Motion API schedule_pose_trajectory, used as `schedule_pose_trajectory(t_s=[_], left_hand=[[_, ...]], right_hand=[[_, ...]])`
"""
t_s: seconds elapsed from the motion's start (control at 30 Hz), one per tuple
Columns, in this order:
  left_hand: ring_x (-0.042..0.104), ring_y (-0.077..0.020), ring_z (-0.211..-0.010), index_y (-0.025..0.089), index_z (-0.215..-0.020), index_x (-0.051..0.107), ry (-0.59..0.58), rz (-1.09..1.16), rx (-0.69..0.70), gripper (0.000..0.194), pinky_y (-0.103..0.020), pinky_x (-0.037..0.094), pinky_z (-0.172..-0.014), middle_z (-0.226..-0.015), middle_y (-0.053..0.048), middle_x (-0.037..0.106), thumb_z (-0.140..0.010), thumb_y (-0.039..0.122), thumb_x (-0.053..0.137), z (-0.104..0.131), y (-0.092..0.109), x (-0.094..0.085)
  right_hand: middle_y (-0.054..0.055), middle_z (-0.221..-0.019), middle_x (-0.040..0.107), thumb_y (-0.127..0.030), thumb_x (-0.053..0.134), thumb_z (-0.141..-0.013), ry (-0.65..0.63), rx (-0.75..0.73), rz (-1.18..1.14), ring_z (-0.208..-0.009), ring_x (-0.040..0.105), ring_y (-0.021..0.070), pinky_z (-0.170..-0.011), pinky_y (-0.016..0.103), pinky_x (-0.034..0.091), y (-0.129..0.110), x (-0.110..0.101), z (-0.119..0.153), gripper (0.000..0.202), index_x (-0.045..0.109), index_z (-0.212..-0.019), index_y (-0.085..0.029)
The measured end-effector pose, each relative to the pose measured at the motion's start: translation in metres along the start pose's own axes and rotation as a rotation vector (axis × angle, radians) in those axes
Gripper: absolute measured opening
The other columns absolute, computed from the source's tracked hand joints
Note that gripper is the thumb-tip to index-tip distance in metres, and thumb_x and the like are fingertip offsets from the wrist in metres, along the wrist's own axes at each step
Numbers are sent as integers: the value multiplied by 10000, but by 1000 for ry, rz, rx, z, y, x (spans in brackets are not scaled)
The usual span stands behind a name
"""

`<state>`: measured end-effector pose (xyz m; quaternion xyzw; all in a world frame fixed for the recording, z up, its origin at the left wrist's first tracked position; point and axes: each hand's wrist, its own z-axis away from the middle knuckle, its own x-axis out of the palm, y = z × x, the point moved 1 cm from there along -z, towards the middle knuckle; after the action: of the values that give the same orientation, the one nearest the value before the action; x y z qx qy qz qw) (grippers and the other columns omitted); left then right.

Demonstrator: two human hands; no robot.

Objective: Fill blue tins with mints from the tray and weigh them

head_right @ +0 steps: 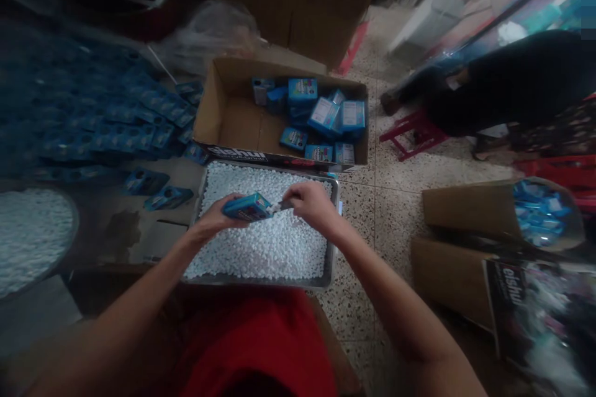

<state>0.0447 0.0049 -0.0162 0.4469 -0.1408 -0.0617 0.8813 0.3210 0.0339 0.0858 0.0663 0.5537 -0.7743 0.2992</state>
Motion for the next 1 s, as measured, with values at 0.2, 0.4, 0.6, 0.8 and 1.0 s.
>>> schedule_pose_trajectory(t_s=[0.2,0.4,0.6,0.8,1.0], left_hand=[[659,-285,-793,194,-863,762,33,-367,184,399,-356,531,-736,-823,-61,712,-529,345,921,-2,16,-24],[680,-285,-930,255,-965,777,171,-572,311,372,-328,511,-871,-948,-24,756,-600,255,849,7,21,-7],[686,-272,-1020,232,-1016,753,290,-605,445,294,-322,496,-927,-1058,-55,746,-730,172,726,11,9,0],[687,-278,-1029,206,-1081,729,515,-547,383,390,-337,504,-981,-1073,-61,741,-711,284,826,27,-5,-38],[678,-275,-1069,202,-1159,700,502,-714,384,386,-348,514,-991,-1150,-76,723,-784,286,735,38,5,-39]], right_hand=[[-2,-693,697,-20,617,-807,1,-190,248,-645,606,126,-636,252,397,-27,9,-1,234,774,-805,-193],[32,-774,663,29,523,-870,-29,-409,473,-687,554,138,-645,269,373,-54,20,16,331,767,-906,-191],[32,-861,731,-169,571,-926,213,-194,254,-741,642,166,-697,289,464,7,-23,64,243,787,-1018,-233],[8,-528,624,-338,660,-778,372,364,-50,-508,575,176,-553,296,435,154,9,92,196,774,-798,-181],[-12,-603,649,-410,656,-811,271,364,-476,-557,592,143,-581,259,468,163,135,24,243,713,-835,-175]])
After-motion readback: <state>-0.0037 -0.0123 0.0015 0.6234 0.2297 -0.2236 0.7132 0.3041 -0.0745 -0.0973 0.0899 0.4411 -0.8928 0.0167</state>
